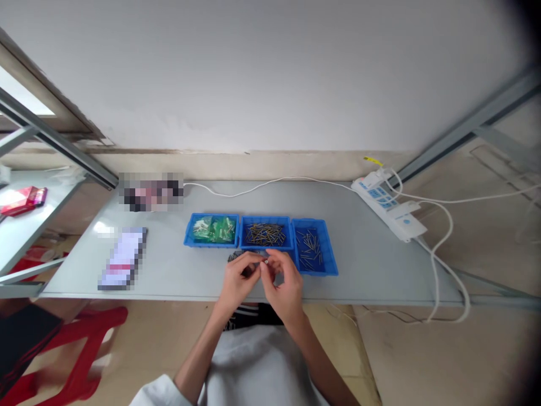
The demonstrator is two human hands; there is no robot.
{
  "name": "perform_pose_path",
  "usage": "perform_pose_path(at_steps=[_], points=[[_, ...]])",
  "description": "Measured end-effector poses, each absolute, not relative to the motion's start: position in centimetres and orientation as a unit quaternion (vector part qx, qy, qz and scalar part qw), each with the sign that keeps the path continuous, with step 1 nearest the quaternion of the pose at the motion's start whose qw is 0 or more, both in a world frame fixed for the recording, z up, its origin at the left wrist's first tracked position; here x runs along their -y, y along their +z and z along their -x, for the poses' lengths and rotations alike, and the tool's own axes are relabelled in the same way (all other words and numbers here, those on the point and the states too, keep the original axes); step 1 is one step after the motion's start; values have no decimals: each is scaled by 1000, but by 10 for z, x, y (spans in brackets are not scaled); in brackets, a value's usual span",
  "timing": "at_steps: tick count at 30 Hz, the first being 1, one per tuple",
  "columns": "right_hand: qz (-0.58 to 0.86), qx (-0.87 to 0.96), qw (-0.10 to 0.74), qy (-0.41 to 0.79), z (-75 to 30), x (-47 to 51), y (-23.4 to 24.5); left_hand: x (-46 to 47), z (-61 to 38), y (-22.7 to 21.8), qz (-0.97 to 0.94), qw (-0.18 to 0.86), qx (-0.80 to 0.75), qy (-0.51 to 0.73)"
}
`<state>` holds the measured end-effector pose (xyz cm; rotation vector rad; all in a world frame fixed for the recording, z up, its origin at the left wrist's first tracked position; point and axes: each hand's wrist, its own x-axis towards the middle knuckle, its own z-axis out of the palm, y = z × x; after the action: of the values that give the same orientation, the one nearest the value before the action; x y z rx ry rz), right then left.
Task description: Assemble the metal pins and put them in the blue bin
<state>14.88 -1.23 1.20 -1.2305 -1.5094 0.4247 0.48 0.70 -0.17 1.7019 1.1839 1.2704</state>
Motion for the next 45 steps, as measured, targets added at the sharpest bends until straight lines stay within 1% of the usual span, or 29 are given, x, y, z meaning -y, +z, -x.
perform_pose_path(at_steps=[6,13,17,25,29,32,35,37,40,42,45], points=[[499,631,550,225,-149,13,2,-7,-3,-5,-640,341,-485,489],[496,621,554,247,-153,11,-3,-7,-3,-11,-643,328,-501,477],[497,613,565,240,-153,12,-5,-7,-2,-12,-643,332,-500,475],[492,636,570,168,-150,19,8,-4,-3,-7,-645,337,-486,484],[530,621,571,83,-171,19,28,-3,-6,-6,-621,342,-498,500],[595,588,548,-6,-198,11,43,-1,-7,-5,-590,352,-502,525],[629,584,511,-47,-216,9,51,1,-7,-2,-551,362,-507,555],[618,603,503,-35,-215,15,50,2,-8,1,-519,369,-513,575],[565,666,484,49,-194,29,41,4,-9,2,-483,367,-519,602],[525,716,444,119,-176,34,30,4,-10,1,-473,357,-514,620],[522,751,366,174,-156,33,12,4,-11,-2,-473,338,-488,651]])
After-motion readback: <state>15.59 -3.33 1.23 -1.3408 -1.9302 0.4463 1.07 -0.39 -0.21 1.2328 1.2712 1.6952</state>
